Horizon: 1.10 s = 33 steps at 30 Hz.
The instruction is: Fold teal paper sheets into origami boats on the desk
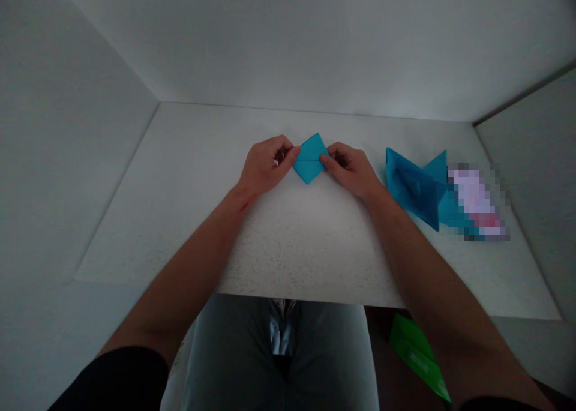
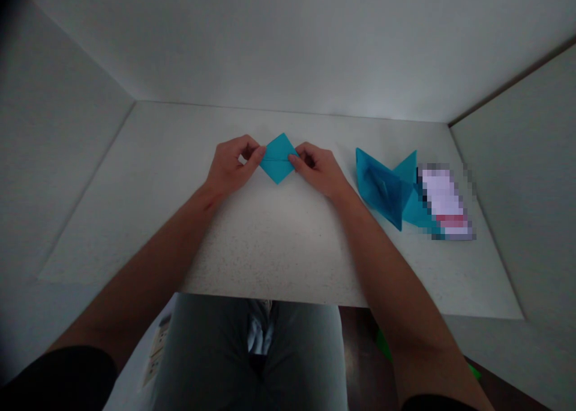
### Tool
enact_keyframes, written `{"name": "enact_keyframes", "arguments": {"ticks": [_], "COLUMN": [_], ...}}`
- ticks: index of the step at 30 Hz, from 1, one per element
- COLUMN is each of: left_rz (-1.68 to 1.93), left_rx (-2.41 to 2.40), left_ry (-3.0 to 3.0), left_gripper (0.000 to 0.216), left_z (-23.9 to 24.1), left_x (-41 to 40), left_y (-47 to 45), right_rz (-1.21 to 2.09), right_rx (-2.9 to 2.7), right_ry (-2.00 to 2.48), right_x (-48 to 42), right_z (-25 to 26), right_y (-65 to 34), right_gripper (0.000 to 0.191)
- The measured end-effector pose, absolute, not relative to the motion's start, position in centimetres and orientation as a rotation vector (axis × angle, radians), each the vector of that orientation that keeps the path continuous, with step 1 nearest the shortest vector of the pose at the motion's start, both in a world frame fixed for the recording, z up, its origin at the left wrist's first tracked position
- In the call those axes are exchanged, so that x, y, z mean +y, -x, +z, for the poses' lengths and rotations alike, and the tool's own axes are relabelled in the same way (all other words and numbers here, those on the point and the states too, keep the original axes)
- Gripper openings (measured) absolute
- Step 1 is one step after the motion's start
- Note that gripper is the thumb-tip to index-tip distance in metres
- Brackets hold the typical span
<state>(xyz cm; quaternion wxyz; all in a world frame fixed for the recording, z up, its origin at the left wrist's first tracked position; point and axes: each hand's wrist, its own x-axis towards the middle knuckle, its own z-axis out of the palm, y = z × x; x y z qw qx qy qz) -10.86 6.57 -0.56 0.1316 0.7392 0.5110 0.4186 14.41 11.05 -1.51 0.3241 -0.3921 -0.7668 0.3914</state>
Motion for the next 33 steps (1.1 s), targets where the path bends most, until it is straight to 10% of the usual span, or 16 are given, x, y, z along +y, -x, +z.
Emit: {"name": "enact_keyframes", "arguments": {"ticks": [24, 33], "left_rz": [1.359, 1.112], "left_rx": [1.404, 1.253], "left_ry": [-2.027, -2.236], "left_gripper": [0.035, 0.086], "left_z": [-1.02, -1.50], "left_x": [6.85, 6.66], "left_y": [11.03, 11.26], "right_rz": [1.035, 1.146], "right_rx": [-1.855, -1.800], "right_ry": [0.994, 0.919], "right_x": [11.40, 11.14], "right_z": [-2.00, -1.64], "right_y": [-14.40, -14.12], "right_gripper": [0.054, 0.054]}}
